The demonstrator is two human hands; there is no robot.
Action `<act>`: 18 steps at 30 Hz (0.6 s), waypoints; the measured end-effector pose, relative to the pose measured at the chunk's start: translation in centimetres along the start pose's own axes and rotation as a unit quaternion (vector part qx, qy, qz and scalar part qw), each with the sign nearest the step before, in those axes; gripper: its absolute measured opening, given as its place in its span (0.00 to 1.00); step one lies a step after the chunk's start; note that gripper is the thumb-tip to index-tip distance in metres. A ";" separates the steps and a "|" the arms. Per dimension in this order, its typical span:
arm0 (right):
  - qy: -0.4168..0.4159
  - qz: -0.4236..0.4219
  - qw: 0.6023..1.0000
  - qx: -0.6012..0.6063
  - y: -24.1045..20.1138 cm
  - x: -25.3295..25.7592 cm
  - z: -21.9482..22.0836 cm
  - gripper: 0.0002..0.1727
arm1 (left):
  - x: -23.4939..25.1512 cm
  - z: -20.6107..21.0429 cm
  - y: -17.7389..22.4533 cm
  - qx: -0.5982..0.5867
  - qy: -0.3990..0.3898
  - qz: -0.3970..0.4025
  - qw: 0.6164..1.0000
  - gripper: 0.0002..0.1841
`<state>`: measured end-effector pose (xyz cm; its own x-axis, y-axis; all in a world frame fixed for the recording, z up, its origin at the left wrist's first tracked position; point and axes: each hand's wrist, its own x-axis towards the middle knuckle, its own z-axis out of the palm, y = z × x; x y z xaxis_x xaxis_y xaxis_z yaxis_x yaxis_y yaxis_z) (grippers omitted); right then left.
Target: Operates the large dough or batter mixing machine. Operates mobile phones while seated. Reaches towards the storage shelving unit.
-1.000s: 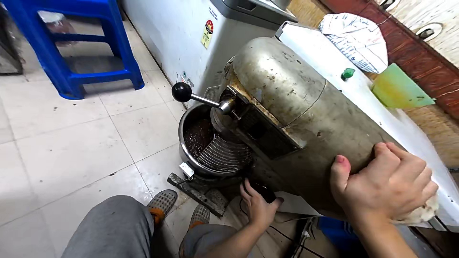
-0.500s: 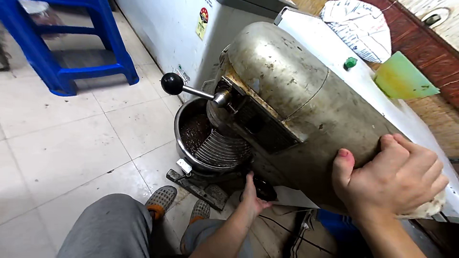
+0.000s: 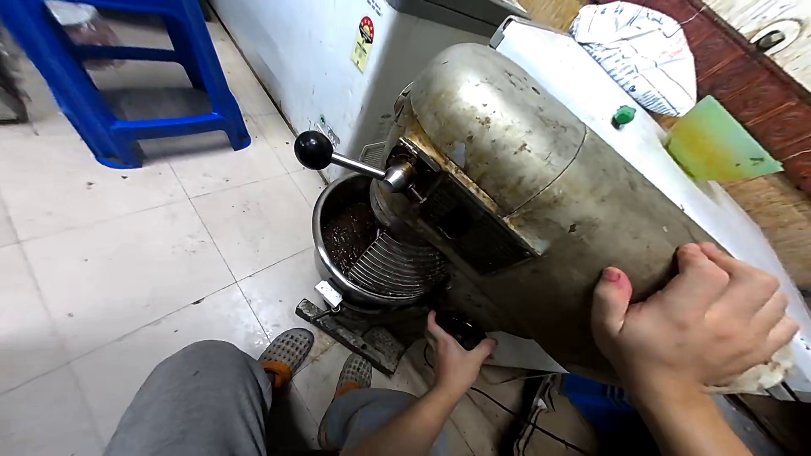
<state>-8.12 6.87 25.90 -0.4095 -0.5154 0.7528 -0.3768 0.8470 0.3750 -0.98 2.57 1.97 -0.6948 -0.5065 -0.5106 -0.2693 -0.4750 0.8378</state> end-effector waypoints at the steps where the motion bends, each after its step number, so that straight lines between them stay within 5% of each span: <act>1: -0.001 -0.001 1.000 0.000 0.0 0.0 0.0 0.44 | -0.1 -0.3 0.0 -0.090 -0.006 -0.036 0.995 0.68; 3: -0.007 0.002 1.000 0.002 0.1 0.0 0.0 0.45 | 0.2 -1.1 1.2 -0.238 -0.031 -0.208 0.948 0.54; 5: -0.011 0.007 1.000 -0.001 0.1 -0.1 -0.1 0.45 | 1.1 -1.6 2.1 -0.310 -0.090 -0.362 0.874 0.56; 7: -0.007 0.006 1.000 -0.001 0.0 0.0 -0.1 0.44 | 2.0 -1.4 2.1 -0.346 -0.150 -0.405 0.833 0.60; 11: -0.004 0.005 1.000 -0.003 -0.1 0.0 -0.1 0.44 | 3.2 -1.4 1.7 -0.378 -0.172 -0.410 0.812 0.52; 13: -0.012 0.007 1.000 -0.003 -0.1 -0.1 -0.2 0.44 | 3.3 -1.3 1.7 -0.349 -0.167 -0.404 0.829 0.50; 15: -0.014 0.009 1.000 -0.001 -0.1 -0.1 -0.1 0.44 | 2.7 -0.9 1.9 -0.276 -0.124 -0.345 0.889 0.42; 16: -0.015 0.011 1.000 0.000 0.0 -0.1 -0.1 0.44 | 2.4 -0.7 1.9 -0.214 -0.107 -0.281 0.929 0.45; 18: -0.014 0.012 1.000 0.000 0.1 -0.1 0.0 0.44 | 1.8 0.2 1.8 -0.012 -0.062 -0.129 0.990 0.66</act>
<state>-8.08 6.98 25.85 -0.4421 -0.4979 0.7461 -0.3662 0.8595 0.3566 -2.82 0.91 2.61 -0.6821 -0.2754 -0.6774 -0.4326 -0.5950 0.6774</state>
